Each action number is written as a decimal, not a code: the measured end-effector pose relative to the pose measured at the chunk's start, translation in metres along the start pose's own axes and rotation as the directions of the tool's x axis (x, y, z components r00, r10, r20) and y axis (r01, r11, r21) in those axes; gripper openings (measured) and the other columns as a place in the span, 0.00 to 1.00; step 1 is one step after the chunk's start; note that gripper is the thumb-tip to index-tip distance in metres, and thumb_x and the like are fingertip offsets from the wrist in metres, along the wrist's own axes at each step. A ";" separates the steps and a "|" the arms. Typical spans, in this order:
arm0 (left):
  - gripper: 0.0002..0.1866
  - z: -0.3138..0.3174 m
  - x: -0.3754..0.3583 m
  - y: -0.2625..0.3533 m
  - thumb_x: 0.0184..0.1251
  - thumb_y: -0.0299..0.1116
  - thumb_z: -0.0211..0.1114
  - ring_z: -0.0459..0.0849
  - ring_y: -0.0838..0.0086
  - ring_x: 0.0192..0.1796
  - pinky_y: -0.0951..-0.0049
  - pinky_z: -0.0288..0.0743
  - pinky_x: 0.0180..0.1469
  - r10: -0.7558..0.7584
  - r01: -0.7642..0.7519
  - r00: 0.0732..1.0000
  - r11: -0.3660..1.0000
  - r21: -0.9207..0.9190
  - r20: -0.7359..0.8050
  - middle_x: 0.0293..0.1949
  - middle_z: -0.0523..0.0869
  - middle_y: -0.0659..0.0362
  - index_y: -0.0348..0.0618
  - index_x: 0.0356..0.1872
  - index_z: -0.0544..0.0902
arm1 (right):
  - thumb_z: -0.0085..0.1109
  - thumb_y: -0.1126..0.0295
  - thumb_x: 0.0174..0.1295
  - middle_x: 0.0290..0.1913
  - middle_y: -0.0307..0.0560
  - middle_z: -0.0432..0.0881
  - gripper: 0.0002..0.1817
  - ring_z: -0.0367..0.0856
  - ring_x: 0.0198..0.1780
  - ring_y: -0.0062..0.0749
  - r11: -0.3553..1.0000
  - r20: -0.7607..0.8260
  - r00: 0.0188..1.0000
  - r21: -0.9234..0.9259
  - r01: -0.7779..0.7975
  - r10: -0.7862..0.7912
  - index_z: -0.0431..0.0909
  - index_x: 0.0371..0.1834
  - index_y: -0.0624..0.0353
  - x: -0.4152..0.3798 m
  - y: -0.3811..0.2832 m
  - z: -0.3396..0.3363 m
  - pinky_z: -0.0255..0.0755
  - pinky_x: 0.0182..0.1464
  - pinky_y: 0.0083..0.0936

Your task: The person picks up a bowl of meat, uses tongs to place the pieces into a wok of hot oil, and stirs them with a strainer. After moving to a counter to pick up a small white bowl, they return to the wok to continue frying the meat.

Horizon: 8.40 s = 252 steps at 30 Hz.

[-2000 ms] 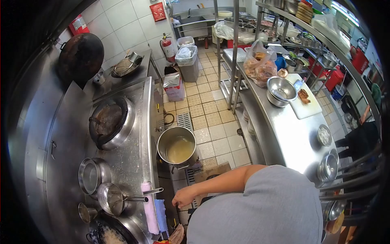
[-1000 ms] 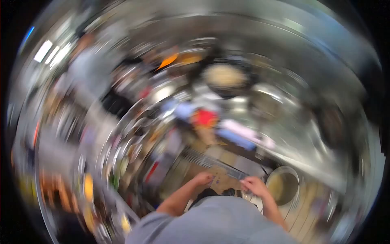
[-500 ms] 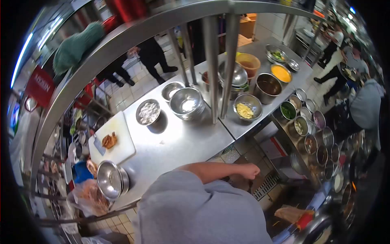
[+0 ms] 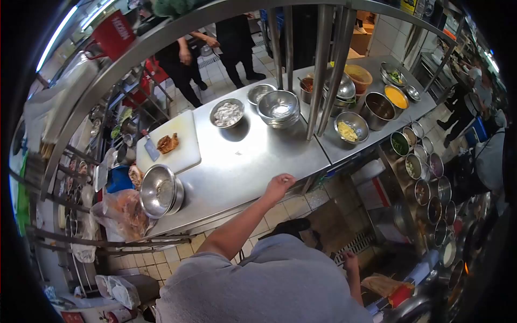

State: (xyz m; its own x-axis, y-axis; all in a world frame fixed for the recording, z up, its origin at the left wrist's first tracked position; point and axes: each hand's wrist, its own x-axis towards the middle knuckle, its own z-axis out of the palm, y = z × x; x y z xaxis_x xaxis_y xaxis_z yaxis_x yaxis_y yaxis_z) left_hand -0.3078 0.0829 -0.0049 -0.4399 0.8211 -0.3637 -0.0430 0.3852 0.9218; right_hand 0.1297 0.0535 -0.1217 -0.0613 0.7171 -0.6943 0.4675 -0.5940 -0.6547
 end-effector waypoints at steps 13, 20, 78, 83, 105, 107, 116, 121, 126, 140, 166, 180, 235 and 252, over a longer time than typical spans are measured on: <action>0.10 -0.055 -0.098 -0.020 0.67 0.35 0.55 0.61 0.86 0.21 0.84 0.57 0.22 -0.148 0.181 0.980 0.942 -0.283 0.136 0.23 0.68 0.69 0.48 0.45 0.78 | 0.55 0.67 0.59 0.21 0.39 0.74 0.09 0.70 0.21 0.25 0.994 0.098 0.994 -0.105 -0.039 0.049 0.81 0.36 0.60 -0.005 0.174 -0.004 0.64 0.22 0.27; 0.12 -0.102 -0.045 0.008 0.65 0.33 0.54 0.59 0.84 0.22 0.82 0.56 0.24 -0.053 0.072 0.997 0.876 -0.476 0.053 0.23 0.66 0.69 0.43 0.48 0.75 | 0.54 0.67 0.60 0.23 0.42 0.75 0.10 0.71 0.21 0.28 0.993 -0.003 0.993 0.024 -0.117 0.117 0.80 0.38 0.60 -0.030 0.167 0.016 0.65 0.22 0.28; 0.49 -0.508 0.043 0.013 0.40 0.54 0.71 0.71 0.48 0.59 0.40 0.57 0.57 -0.099 0.702 0.528 0.611 0.367 -0.843 0.64 0.56 0.39 0.59 0.65 0.55 | 0.48 0.65 0.63 0.22 0.42 0.75 0.13 0.68 0.16 0.23 0.972 -0.145 0.968 -0.086 -0.221 0.207 0.77 0.45 0.60 -0.112 0.065 0.174 0.61 0.15 0.23; 0.48 -0.503 0.040 0.015 0.39 0.53 0.72 0.71 0.49 0.59 0.39 0.56 0.58 -0.059 0.688 0.528 0.615 0.385 -0.847 0.65 0.55 0.39 0.59 0.64 0.56 | 0.50 0.66 0.63 0.23 0.42 0.76 0.12 0.69 0.17 0.24 0.981 -0.109 0.977 -0.047 -0.187 0.181 0.78 0.42 0.62 -0.121 0.062 0.181 0.63 0.16 0.25; 0.05 -0.051 -0.019 0.009 0.55 0.28 0.66 0.81 0.73 0.28 0.76 0.75 0.33 0.550 -0.717 0.635 0.681 0.148 0.543 0.29 0.84 0.56 0.39 0.31 0.83 | 0.57 0.69 0.57 0.23 0.40 0.74 0.08 0.74 0.24 0.25 0.993 -0.495 0.863 0.002 0.116 -0.100 0.73 0.36 0.61 -0.070 0.049 0.193 0.70 0.26 0.25; 0.07 -0.023 -0.033 0.004 0.58 0.32 0.66 0.81 0.71 0.26 0.74 0.74 0.31 0.419 -0.674 0.634 0.711 0.200 0.650 0.25 0.83 0.54 0.40 0.31 0.82 | 0.57 0.64 0.59 0.21 0.38 0.73 0.10 0.73 0.22 0.24 0.991 -0.467 0.874 -0.080 0.109 -0.134 0.73 0.30 0.60 -0.071 0.076 0.194 0.69 0.25 0.25; 0.07 0.073 -0.015 -0.038 0.61 0.30 0.57 0.80 0.53 0.38 0.59 0.73 0.39 0.417 -0.761 0.628 0.505 0.407 0.657 0.33 0.80 0.49 0.45 0.40 0.76 | 0.54 0.60 0.62 0.20 0.38 0.75 0.13 0.70 0.20 0.24 0.799 -0.400 0.831 0.595 -0.085 0.387 0.76 0.26 0.57 -0.114 0.215 0.184 0.65 0.23 0.25; 0.09 0.104 0.026 -0.075 0.58 0.27 0.58 0.79 0.52 0.43 0.58 0.73 0.45 0.132 -0.745 0.645 0.329 0.581 0.752 0.36 0.81 0.49 0.48 0.39 0.80 | 0.51 0.57 0.65 0.22 0.35 0.74 0.12 0.68 0.21 0.20 0.609 -0.320 0.782 0.787 -0.095 0.535 0.73 0.30 0.52 -0.134 0.222 0.146 0.63 0.21 0.23; 0.13 0.127 0.046 -0.077 0.64 0.41 0.55 0.81 0.52 0.45 0.57 0.73 0.48 -0.120 -0.653 0.727 0.181 0.735 0.676 0.38 0.83 0.47 0.46 0.40 0.82 | 0.48 0.54 0.66 0.18 0.34 0.71 0.17 0.65 0.16 0.19 0.445 -0.090 0.829 0.872 -0.201 0.552 0.69 0.25 0.52 -0.153 0.214 0.141 0.58 0.15 0.19; 0.10 0.299 0.359 -0.084 0.56 0.34 0.59 0.83 0.58 0.44 0.60 0.74 0.46 0.328 -0.467 0.865 0.246 0.850 0.380 0.37 0.85 0.50 0.40 0.34 0.83 | 0.53 0.64 0.63 0.24 0.36 0.72 0.10 0.67 0.29 0.19 0.514 -0.298 0.570 0.817 -0.263 0.766 0.75 0.28 0.57 -0.108 0.224 0.237 0.64 0.33 0.21; 0.17 0.319 0.564 -0.059 0.66 0.41 0.52 0.80 0.57 0.50 0.58 0.73 0.52 0.614 -0.058 0.789 0.134 0.989 -0.037 0.48 0.80 0.49 0.44 0.50 0.77 | 0.48 0.58 0.68 0.22 0.32 0.72 0.11 0.67 0.18 0.13 0.254 0.118 0.699 0.879 -0.405 0.705 0.73 0.36 0.52 -0.058 0.167 0.101 0.57 0.19 0.12; 0.17 0.324 0.532 -0.051 0.66 0.44 0.52 0.80 0.64 0.49 0.63 0.74 0.48 0.837 -0.002 0.547 0.033 0.999 -0.026 0.45 0.82 0.55 0.42 0.44 0.80 | 0.50 0.59 0.67 0.21 0.31 0.71 0.09 0.67 0.18 0.13 0.252 0.128 0.655 0.855 -0.453 0.744 0.72 0.35 0.50 -0.059 0.202 0.102 0.57 0.17 0.11; 0.12 -0.205 -0.012 -0.017 0.54 0.31 0.60 0.81 0.57 0.40 0.61 0.75 0.42 0.589 0.115 0.614 0.592 0.798 -0.526 0.50 0.75 0.56 0.55 0.41 0.81 | 0.49 0.64 0.61 0.26 0.40 0.74 0.08 0.72 0.23 0.26 0.988 -0.039 0.993 0.111 -0.109 0.114 0.72 0.38 0.54 0.012 0.063 -0.015 0.64 0.21 0.25; 0.10 -0.114 -0.065 -0.052 0.62 0.37 0.57 0.77 0.60 0.47 0.61 0.71 0.50 0.323 -0.554 0.820 0.657 0.512 0.473 0.47 0.73 0.55 0.52 0.43 0.79 | 0.49 0.66 0.61 0.28 0.45 0.77 0.10 0.76 0.28 0.33 0.993 -0.001 0.994 0.043 -0.111 0.111 0.75 0.40 0.60 -0.028 0.086 0.128 0.71 0.28 0.29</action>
State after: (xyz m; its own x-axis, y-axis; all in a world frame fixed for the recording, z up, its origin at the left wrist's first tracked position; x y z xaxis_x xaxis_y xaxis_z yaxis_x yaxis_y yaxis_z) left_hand -0.3789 -0.0385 -0.0138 0.0499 0.9967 -0.0641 0.6746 0.0137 0.7381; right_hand 0.0583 -0.0644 -0.1967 -0.0078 0.6475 -0.7621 0.4333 -0.6846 -0.5861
